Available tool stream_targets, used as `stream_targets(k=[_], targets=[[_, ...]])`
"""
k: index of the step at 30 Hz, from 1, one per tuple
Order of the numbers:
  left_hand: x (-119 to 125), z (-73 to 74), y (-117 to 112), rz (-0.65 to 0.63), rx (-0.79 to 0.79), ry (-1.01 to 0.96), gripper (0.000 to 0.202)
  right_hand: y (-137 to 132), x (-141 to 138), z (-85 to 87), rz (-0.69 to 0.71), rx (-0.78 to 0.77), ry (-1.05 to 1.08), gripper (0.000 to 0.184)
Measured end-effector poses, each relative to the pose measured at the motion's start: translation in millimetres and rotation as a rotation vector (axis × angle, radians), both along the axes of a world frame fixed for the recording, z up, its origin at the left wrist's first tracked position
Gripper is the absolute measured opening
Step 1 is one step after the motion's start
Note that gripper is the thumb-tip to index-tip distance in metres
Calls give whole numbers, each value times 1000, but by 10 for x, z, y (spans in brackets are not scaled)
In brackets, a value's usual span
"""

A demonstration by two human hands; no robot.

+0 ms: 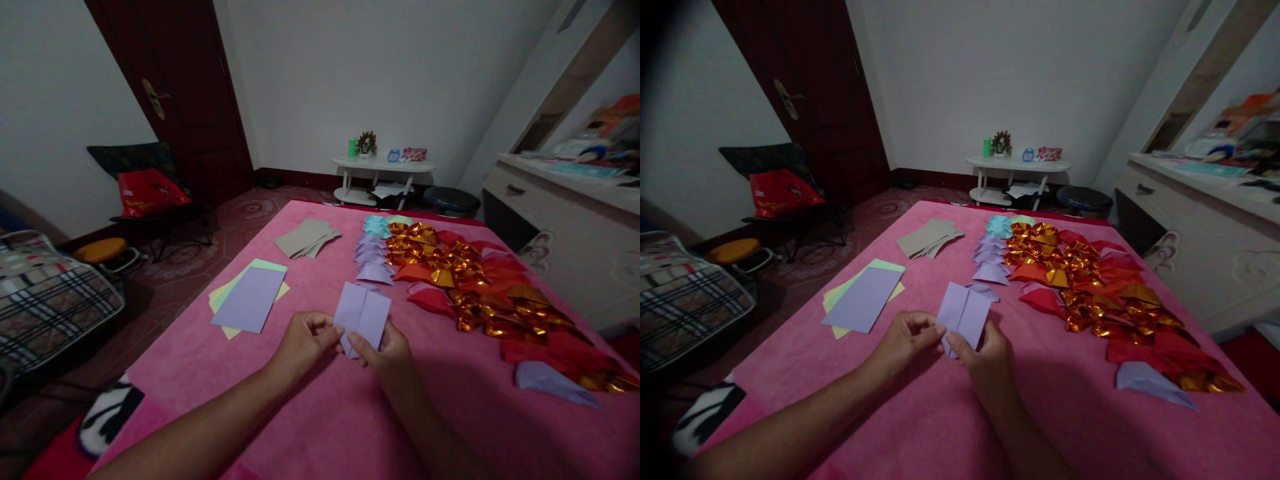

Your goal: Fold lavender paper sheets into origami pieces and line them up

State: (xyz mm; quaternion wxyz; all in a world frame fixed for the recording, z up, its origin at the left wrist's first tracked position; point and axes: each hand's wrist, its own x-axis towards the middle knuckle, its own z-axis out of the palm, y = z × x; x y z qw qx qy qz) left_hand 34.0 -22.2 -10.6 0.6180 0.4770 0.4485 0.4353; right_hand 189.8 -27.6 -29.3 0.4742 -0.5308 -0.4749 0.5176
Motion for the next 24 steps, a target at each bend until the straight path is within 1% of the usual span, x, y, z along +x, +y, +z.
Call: stream_targets(k=[2,4,7,9,11,13,16,18,21,23,24], targets=[[2,7,4,-10,7,5,35,-13,-7,-5,-12,9,-36,36],[23,6,7,32,9,-28,34,-45,-28,10,-9,34,-30,32],[47,-3,28,94,-10,-80,36,-103,-44,48,-10,60,46,31],[20,2,68,71,-14,-43,37,-127,-19,81,-19,15,103,35],[-51,25,131,-44,3,48,39,-126,36,125,-21,-33,155,42],[-149,71,208,-241,24,138,38,-96,104,175,17,-31,190,46],[-281,162,330,-495,74,294,34,-18,192,221,116,-21,160,41],[-325,217,408,-640,133,396,29,30,222,213,175,-44,102,37],[-307,267,522,-801,227,476,20,57,214,151,247,-101,10,28],[-255,280,592,-853,283,499,16,45,186,104,261,-120,-38,21],[-223,282,623,-853,309,508,15,34,170,85,256,-122,-59,19]])
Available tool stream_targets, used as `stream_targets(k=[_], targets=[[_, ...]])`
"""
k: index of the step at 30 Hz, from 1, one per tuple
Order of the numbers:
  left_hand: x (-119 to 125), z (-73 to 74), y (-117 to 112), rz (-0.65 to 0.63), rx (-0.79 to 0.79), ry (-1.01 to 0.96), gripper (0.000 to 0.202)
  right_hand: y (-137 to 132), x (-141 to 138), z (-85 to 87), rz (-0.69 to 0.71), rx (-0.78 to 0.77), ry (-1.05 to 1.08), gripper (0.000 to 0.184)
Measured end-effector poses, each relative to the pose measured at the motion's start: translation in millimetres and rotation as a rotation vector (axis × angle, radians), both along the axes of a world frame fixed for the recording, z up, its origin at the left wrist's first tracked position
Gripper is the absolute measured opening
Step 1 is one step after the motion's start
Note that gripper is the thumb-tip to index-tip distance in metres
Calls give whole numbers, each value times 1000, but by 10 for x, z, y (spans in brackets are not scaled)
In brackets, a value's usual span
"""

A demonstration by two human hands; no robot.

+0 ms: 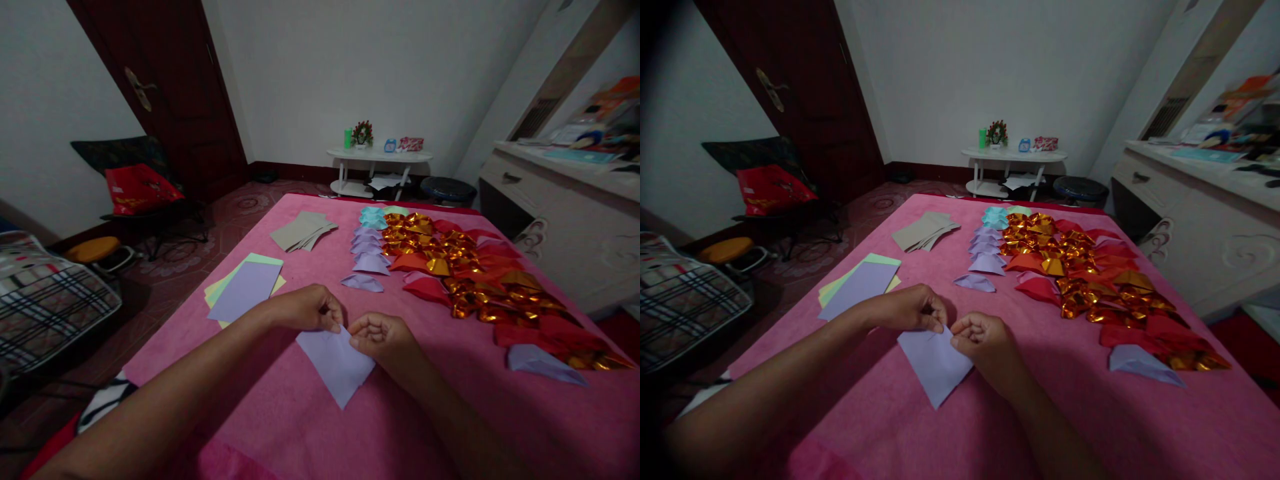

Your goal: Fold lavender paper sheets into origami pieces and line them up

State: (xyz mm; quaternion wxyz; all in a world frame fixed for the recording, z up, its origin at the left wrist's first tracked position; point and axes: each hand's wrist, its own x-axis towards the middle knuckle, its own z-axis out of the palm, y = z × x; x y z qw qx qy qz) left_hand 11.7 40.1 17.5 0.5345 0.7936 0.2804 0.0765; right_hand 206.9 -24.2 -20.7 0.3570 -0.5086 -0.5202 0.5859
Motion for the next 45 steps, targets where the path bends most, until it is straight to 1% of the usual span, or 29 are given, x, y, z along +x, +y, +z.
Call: stream_targets(k=[4,6,8,10,13,15,18,21,26,28,32,34,38,41,45], targets=[[118,-41,84,54,91,-41,14,-40,-40,-29,-13,40,-97,15],[149,-106,99,65,157,-57,16,-54,-40,-14,4,80,-159,10],[154,-199,93,58,259,-64,19,-69,-25,26,64,106,-222,4],[139,-300,57,85,400,-74,22,-85,3,84,159,109,-283,12],[99,-398,-67,219,641,-66,23,-103,68,170,282,156,-380,25],[72,-411,-189,291,782,1,21,-110,115,196,341,241,-425,30],[35,-389,-389,318,908,127,18,-116,169,175,396,322,-435,40],[-15,-374,-559,270,948,162,23,-120,186,129,430,333,-381,44],[-142,-385,-741,196,924,173,30,-119,181,120,433,370,-405,25],[-190,-405,-783,183,908,164,35,-115,194,127,473,409,-407,25],[-242,-465,-820,196,895,125,37,-107,230,137,562,449,-396,40],[-250,-486,-820,212,884,106,37,-107,236,140,577,463,-415,44],[-265,-499,-816,225,857,62,36,-104,232,126,574,490,-419,40],[-289,-500,-830,190,861,52,32,-89,228,87,558,498,-386,34],[-319,-502,-862,133,885,59,28,-69,218,46,501,474,-353,27]])
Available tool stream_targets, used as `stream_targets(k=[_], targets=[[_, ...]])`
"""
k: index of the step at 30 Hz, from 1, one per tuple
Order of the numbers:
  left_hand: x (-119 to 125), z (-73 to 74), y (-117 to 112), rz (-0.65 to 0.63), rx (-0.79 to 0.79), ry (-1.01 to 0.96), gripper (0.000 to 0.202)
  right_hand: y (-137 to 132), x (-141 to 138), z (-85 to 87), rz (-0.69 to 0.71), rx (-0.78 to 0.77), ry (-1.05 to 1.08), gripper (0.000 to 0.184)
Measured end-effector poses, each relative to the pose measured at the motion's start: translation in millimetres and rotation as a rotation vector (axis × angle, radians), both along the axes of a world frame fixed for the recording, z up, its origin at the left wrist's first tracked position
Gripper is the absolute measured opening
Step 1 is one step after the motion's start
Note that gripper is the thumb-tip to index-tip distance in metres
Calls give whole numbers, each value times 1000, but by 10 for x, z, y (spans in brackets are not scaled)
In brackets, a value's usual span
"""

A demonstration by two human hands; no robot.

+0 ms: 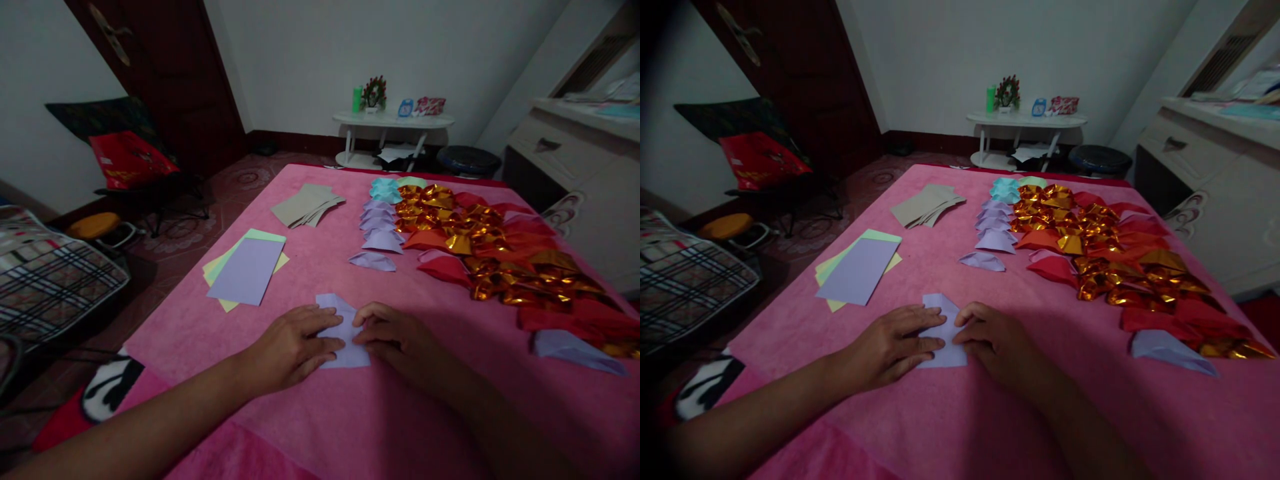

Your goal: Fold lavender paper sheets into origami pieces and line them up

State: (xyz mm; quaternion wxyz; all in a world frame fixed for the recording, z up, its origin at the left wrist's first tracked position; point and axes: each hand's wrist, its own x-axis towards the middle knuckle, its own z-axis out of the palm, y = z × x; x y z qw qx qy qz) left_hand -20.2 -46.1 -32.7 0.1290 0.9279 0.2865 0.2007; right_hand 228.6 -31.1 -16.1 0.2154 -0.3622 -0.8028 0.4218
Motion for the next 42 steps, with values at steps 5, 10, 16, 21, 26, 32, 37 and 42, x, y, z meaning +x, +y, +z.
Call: stream_targets(k=[5,10,16,21,26,32,37,42], targets=[[-10,5,-10,-14,-14,-8,27,-15,21,68,65,5,-35,39],[42,76,-26,43,-28,-12,27,-34,13,112,74,39,-47,48],[142,155,11,74,-38,66,35,-36,-11,60,34,-6,-18,46],[135,143,12,72,-65,61,34,-39,-44,15,-24,28,-19,29],[86,148,-21,53,-92,13,34,-37,-14,48,28,-1,-32,34],[95,153,-31,81,-147,-47,38,-59,11,116,81,-8,-6,55],[182,149,-97,167,-164,-57,57,-68,-2,104,49,-5,7,54],[239,140,-144,229,-150,-33,43,-58,6,58,5,-45,68,55]])
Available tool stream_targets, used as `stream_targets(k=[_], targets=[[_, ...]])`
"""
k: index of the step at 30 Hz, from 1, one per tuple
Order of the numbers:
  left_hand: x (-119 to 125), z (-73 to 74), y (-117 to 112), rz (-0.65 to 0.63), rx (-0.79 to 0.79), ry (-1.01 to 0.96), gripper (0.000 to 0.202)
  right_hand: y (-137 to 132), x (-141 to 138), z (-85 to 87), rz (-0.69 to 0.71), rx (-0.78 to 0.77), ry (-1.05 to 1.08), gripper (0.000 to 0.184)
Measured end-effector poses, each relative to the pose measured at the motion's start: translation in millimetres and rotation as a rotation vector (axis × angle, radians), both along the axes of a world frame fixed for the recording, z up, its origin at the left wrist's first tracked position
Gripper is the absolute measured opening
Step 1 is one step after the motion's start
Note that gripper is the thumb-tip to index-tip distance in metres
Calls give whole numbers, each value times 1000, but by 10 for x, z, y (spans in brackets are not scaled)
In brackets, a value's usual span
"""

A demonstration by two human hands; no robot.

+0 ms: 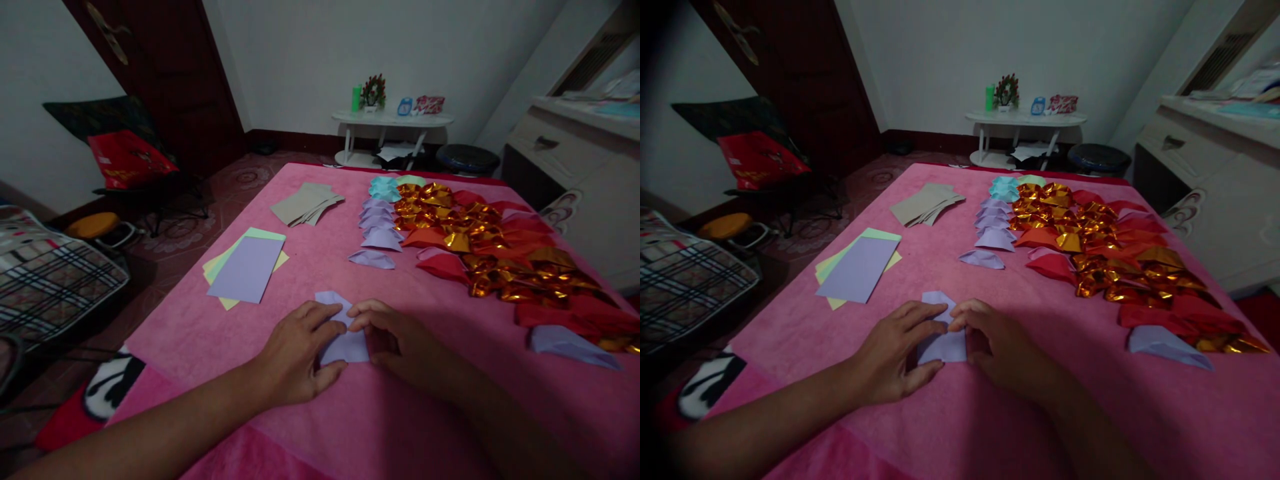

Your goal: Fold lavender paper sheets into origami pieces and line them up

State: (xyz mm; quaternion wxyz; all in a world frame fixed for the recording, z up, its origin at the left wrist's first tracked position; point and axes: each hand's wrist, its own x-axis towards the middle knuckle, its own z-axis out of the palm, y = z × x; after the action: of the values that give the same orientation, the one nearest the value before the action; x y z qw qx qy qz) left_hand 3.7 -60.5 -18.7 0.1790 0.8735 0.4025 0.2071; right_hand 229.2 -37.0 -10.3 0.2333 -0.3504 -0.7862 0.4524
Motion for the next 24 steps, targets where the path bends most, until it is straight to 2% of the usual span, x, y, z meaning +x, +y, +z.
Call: stream_targets(k=[5,12,19,24], targets=[[-21,-14,6,11,-12,-34,35,19,-28,-50,-53,-44,13,40],[-142,17,68,-147,-14,-84,34,33,-85,-63,-73,-8,14,16],[-222,7,100,-235,-27,-58,27,6,-181,-25,-220,-38,-113,12],[-248,-2,85,-264,9,-8,26,18,-213,-23,-245,-43,-152,14]])
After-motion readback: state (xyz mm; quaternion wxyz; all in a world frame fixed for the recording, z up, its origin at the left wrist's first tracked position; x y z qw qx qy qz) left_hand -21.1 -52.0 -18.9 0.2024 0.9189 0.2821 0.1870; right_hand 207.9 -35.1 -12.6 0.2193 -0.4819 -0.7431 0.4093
